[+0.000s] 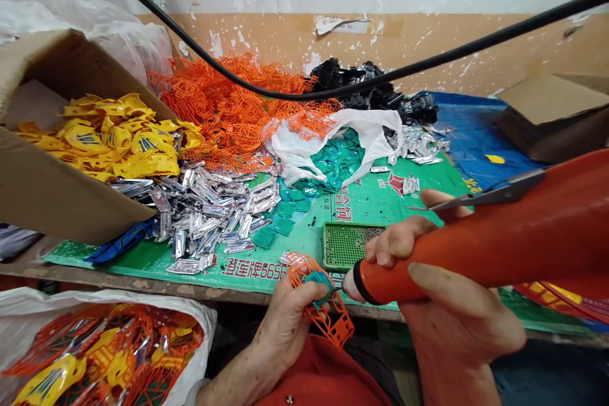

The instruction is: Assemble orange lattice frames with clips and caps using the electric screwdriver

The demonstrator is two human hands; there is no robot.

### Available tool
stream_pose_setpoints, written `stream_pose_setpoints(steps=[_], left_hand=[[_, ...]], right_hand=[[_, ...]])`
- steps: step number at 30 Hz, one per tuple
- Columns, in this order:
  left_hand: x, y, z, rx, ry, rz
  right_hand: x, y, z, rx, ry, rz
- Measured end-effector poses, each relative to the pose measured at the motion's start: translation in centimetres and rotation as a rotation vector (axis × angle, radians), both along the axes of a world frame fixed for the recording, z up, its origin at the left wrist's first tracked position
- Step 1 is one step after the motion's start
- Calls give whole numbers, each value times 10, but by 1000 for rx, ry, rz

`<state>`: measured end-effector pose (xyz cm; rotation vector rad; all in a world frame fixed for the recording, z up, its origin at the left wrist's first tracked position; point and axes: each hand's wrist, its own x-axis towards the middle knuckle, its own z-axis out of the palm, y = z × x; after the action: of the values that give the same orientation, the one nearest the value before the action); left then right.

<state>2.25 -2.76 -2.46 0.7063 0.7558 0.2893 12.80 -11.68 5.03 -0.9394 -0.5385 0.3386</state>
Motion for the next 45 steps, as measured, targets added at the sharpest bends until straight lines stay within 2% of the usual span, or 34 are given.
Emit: stream_pose_setpoints(steps=[9,18,28,45], left_hand=[[0,0,1,-26,-10,-1],[-5,2,-6,-65,-9,-8],[-6,2,-1,-124,16,4],[-8,2,-9,-82,-28,-8]], right_hand=[[-1,1,-1,12,17,-5],[0,0,-1,6,7,-3],[0,2,0,-8,18,-23],[-3,5,-9,3,-2,17]])
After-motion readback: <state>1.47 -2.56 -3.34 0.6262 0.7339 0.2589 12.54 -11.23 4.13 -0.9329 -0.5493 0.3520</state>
